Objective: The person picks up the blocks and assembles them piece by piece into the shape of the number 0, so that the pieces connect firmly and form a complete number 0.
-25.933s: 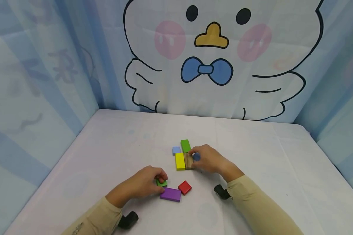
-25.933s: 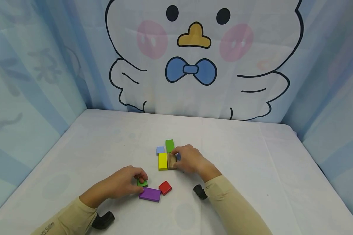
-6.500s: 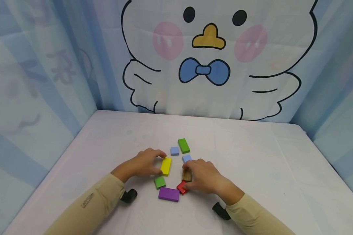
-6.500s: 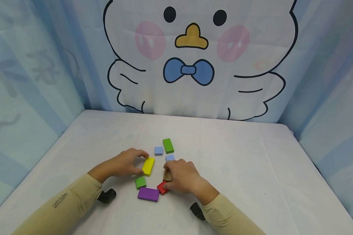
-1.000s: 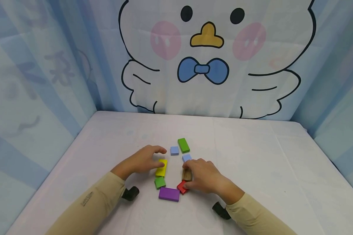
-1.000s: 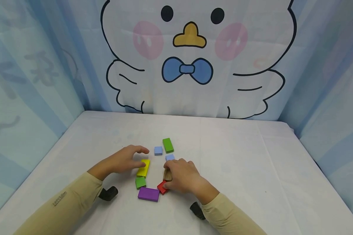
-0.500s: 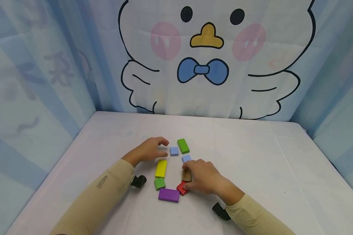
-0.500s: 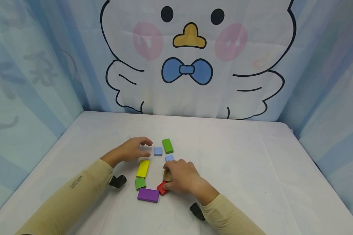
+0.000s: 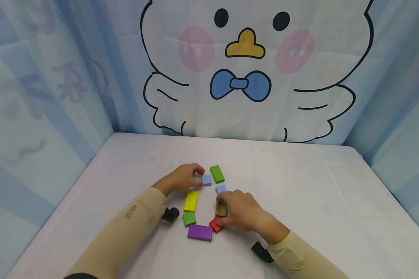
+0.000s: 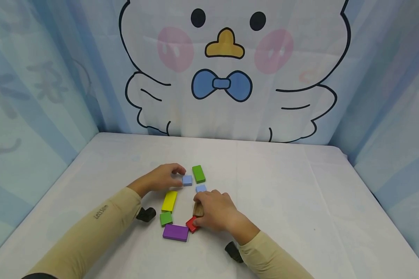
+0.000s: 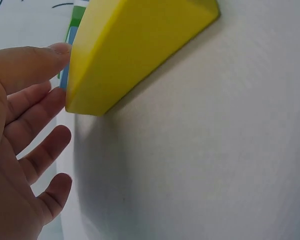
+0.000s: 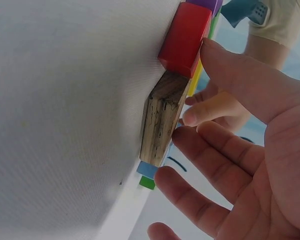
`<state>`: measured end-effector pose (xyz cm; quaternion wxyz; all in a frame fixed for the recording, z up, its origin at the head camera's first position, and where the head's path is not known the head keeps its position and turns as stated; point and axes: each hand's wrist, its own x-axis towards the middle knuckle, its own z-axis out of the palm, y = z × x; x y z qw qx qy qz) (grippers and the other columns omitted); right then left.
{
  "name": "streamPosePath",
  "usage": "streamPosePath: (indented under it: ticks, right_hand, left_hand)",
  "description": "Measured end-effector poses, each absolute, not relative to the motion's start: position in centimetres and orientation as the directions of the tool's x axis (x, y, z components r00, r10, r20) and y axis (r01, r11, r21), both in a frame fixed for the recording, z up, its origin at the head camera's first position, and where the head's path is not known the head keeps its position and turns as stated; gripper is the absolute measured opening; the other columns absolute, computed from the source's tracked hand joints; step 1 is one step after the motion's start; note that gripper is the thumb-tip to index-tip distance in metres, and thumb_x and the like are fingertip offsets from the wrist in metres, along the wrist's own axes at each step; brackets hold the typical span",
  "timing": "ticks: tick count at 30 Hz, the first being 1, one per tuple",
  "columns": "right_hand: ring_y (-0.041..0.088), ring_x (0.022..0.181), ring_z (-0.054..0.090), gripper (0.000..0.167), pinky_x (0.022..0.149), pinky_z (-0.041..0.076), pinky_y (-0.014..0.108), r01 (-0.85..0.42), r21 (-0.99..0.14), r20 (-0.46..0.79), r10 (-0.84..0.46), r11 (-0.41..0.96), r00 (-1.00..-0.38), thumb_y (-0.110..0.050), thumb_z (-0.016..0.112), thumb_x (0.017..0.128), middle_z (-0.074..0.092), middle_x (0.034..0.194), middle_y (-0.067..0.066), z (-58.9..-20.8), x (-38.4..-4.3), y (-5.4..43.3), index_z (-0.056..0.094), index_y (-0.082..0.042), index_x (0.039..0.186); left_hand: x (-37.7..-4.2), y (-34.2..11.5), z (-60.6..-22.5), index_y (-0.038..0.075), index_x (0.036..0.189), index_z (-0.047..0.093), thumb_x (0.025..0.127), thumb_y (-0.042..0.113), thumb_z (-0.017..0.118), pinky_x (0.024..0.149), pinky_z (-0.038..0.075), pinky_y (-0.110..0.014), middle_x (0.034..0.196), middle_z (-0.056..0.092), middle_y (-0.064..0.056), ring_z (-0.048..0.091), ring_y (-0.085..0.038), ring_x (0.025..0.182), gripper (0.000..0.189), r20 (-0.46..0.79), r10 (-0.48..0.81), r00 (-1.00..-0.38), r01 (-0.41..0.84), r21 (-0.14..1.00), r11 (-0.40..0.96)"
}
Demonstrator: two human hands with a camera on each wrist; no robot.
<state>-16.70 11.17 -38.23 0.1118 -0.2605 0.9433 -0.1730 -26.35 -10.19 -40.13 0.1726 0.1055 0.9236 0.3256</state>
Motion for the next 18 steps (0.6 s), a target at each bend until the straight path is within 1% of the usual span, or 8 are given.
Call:
streamPosePath:
  ticks: [10,18]
  right_hand:
    - [0.024,0.102,0.056,0.049,0.085,0.045,0.046,-0.453,-0.387,-0.117,-0.53,0.803,-0.84,-0.032,0.083,0.081,0.065,0.111,0.001,-38.23,-16.64,11.22,0.063,-0.011,0.121]
    - [0.023,0.1,0.056,0.049,0.084,0.045,0.045,-0.459,-0.377,-0.113,-0.532,0.805,-0.839,-0.032,0.084,0.081,0.065,0.109,0.001,-38.29,-16.67,11.15,0.063,-0.011,0.12]
  left_hand:
    - [-26.5,-9.65,-40.29,0.013,0.123,0.063,0.091,0.015,0.073,0.104,0.044,-0.041,0.121,0.063,-0.003,0.055,-0.022,0.108,0.033,-0.238,0.312,-0.92,0.099,0.627,0.772]
    - [-26.17,-10.14,-39.97,0.013,0.124,0.063,0.092,0.012,0.07,0.105,0.043,-0.043,0.126,0.062,-0.004,0.055,-0.023,0.112,0.034,-0.249,0.308,-0.918,0.099,0.608,0.787]
